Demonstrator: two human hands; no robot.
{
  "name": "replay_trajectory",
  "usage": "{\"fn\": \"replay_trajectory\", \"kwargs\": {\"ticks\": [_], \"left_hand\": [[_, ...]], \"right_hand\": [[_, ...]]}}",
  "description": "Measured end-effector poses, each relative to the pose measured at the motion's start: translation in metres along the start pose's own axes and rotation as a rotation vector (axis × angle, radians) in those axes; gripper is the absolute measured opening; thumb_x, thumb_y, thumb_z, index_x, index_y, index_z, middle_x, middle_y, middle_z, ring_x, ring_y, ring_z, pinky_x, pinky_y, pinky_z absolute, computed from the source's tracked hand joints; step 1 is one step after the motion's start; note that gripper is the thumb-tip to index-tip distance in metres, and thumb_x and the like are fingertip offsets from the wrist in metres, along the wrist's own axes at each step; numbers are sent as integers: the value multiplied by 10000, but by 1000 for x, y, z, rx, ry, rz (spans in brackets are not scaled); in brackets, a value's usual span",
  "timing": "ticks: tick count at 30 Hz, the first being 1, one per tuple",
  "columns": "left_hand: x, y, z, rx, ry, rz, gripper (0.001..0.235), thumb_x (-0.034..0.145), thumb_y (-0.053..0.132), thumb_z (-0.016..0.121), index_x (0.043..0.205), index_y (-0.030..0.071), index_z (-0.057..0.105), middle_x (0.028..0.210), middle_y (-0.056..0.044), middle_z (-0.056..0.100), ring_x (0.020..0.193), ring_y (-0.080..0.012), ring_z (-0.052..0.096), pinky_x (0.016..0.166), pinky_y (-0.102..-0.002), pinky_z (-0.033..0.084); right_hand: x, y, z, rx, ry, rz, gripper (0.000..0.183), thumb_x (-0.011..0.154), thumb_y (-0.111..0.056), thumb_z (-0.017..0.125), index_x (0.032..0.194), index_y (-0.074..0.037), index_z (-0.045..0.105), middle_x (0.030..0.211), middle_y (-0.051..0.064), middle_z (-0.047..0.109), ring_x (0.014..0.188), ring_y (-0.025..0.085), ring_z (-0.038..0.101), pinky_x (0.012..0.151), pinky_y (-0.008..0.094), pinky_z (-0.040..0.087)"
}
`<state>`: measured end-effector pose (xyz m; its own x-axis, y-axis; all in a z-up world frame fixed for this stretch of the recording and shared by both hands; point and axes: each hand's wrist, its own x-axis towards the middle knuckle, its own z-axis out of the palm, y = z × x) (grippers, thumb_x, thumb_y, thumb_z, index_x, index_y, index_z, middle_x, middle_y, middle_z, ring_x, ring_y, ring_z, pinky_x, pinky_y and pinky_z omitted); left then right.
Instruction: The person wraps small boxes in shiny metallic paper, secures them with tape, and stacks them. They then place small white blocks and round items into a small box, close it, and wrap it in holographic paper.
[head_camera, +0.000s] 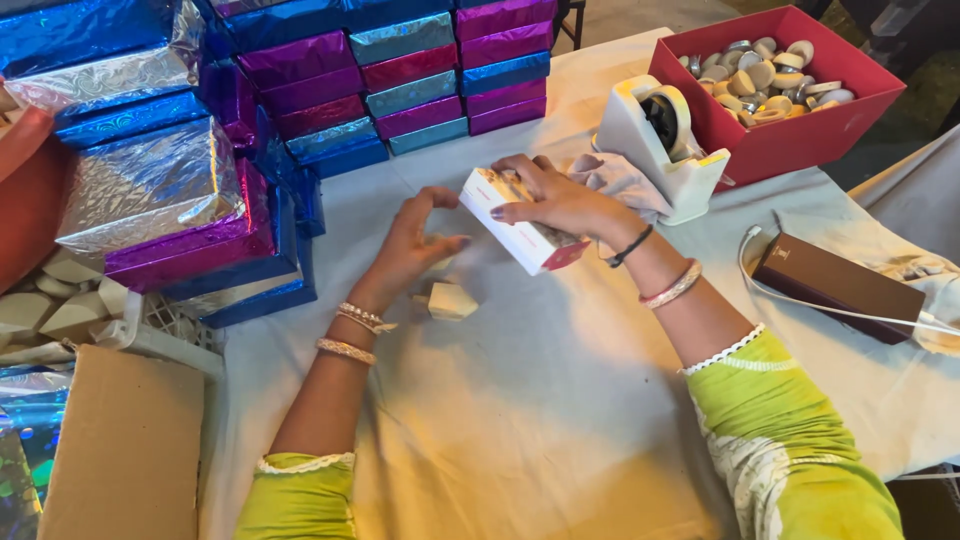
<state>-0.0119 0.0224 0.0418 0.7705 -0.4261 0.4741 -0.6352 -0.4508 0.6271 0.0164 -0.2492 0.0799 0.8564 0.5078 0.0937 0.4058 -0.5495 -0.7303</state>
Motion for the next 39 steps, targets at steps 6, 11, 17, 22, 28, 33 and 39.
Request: {"fn": "replay_trajectory", "kwargs": {"ticks": [6,11,17,22,28,33,39], "left_hand": [[6,1,28,-195,107,-177,755,799,258,857,1375,79,403,1334,-122,589,1258,-264,576,1030,-417,504],[3,-13,38,-231,155,-63,748,827,224,859,1428,83,437,1389,-152,605,1348,-305,557,1127,-432,462],[3,12,30,-152,125,-281,907,732,396,862,1469,136,402,1498,-101,463,1361,-297,450,981,-417,521],[2,-24,38,82,149,-94,860,791,430,857,1473,121,436,1516,-108,500,1442,-315,429,1174,-479,326],[2,35,36,172,114,45,814,807,474,841,1416,119,435,1504,-162,439,1458,-342,372,1186,-571,190],[2,44,29,250,45,-9,675,854,431,753,1421,170,496,1482,-140,469,1446,-320,398,1183,-639,140],[-3,6,32,457,-6,-50,513,893,385,705,1331,166,553,1369,-64,573,1436,-324,410,1199,-672,133]], "right_hand": [[2,-3,16,-66,122,49,874,794,-588,711,1528,-227,405,1379,206,465,1280,396,529,1047,438,433],[7,7,24,-12,172,59,904,756,-622,727,1518,-253,410,1350,222,473,1279,431,532,1063,459,448],[10,14,34,-58,234,110,887,768,-620,740,1530,-306,414,1316,237,477,1256,497,528,1068,501,436],[10,10,33,-13,266,173,894,741,-622,741,1517,-321,416,1335,237,458,1253,486,530,1058,492,443],[15,28,34,13,334,82,860,819,-604,733,1542,-272,406,1344,248,448,1301,495,498,1102,496,414],[18,36,25,155,311,157,820,826,-543,723,1543,-274,432,1326,209,471,1286,403,504,1080,460,444],[16,72,-7,939,191,250,700,861,-375,680,1481,-168,430,1197,76,572,1084,222,592,880,364,504]]}}
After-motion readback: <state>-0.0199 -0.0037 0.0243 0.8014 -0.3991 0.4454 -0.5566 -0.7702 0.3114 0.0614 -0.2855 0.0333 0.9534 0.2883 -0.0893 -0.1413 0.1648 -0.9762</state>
